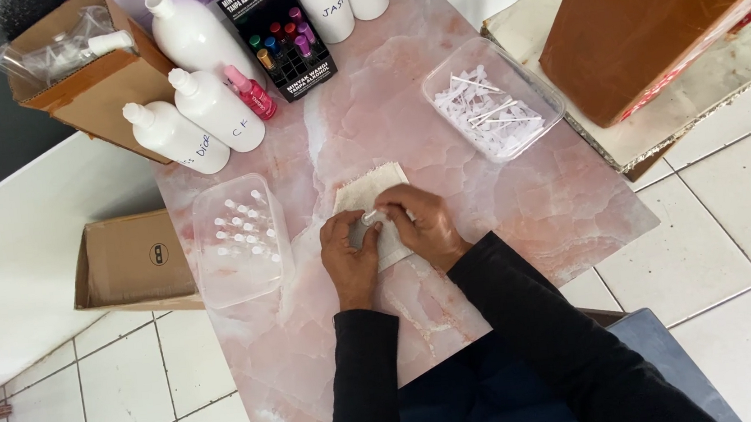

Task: Assembling perfume samples by manually placing small glass vials into white fabric pouches on a workspace table.

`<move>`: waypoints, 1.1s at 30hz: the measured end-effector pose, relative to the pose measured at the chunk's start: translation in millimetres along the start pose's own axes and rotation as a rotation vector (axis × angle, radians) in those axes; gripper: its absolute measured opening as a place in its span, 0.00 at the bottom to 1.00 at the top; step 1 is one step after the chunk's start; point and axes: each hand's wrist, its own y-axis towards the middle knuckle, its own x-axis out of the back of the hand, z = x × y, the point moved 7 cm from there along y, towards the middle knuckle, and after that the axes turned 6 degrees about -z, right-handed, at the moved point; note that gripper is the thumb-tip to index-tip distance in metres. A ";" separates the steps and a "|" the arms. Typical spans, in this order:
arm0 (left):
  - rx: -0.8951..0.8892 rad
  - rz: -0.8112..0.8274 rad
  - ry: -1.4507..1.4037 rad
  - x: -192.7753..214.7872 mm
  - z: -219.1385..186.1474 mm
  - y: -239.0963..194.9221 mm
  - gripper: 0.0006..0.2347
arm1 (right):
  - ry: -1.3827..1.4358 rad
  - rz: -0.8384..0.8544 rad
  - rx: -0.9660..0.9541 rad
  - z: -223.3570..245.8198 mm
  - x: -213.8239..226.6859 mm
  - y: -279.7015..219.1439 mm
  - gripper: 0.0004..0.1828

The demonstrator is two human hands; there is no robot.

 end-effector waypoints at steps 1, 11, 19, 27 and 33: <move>0.000 -0.001 -0.001 -0.2 -1.5 -0.5 0.12 | -0.001 0.001 0.001 -6.5 1.9 1.5 0.06; -0.018 -0.062 0.024 -0.1 2.6 -3.1 0.13 | -0.335 -0.125 0.056 -32.1 37.1 16.9 0.08; -0.057 -0.071 0.109 -3.4 -0.3 -4.4 0.15 | -0.892 -0.027 0.052 -77.0 23.5 7.9 0.06; -0.131 -0.163 0.065 7.5 -17.2 -5.4 0.16 | -0.816 -0.025 0.283 -25.9 17.9 10.1 0.06; -0.217 -0.205 0.146 28.3 -30.3 -17.2 0.05 | -0.716 0.259 0.305 -40.5 0.7 -8.3 0.10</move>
